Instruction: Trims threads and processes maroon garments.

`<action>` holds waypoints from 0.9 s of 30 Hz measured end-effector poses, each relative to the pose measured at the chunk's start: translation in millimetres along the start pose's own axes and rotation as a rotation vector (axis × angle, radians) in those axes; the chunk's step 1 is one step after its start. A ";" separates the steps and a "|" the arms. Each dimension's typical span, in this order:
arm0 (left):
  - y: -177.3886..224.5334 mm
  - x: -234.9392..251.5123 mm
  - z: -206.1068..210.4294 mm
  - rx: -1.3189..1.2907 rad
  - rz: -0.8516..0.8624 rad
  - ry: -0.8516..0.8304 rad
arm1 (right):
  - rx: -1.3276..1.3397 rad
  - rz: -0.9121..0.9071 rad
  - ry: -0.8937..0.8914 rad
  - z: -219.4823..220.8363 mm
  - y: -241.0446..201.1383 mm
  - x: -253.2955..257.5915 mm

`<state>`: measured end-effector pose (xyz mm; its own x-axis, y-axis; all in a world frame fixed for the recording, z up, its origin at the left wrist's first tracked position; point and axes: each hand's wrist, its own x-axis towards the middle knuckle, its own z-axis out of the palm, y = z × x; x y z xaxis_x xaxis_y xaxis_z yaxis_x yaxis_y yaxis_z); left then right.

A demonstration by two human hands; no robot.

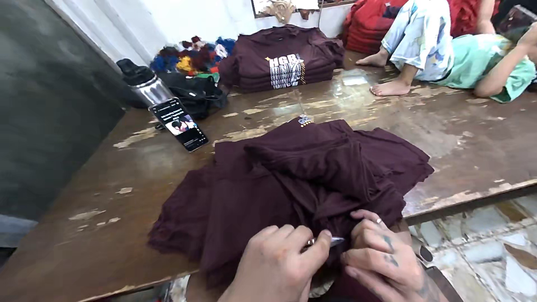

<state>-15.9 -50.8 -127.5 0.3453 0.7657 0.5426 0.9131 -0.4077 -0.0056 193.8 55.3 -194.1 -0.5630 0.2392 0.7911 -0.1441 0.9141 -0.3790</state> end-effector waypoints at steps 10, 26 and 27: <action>15.9 -3.2 41.5 -0.919 -0.481 0.251 | -0.114 0.105 -0.047 0.8 10.8 48.7; 20.1 -11.9 -5.8 -0.910 0.031 -0.082 | 0.246 0.186 -0.109 -8.2 25.1 46.5; 15.6 -13.4 -10.1 -0.985 0.079 -0.129 | 0.094 0.102 -0.156 -9.6 21.1 50.7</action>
<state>-8.4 -72.4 -126.3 0.4718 0.7427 0.4752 0.3190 -0.6462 0.6933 170.0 89.8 -157.4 -0.6970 0.2684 0.6649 -0.1512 0.8514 -0.5022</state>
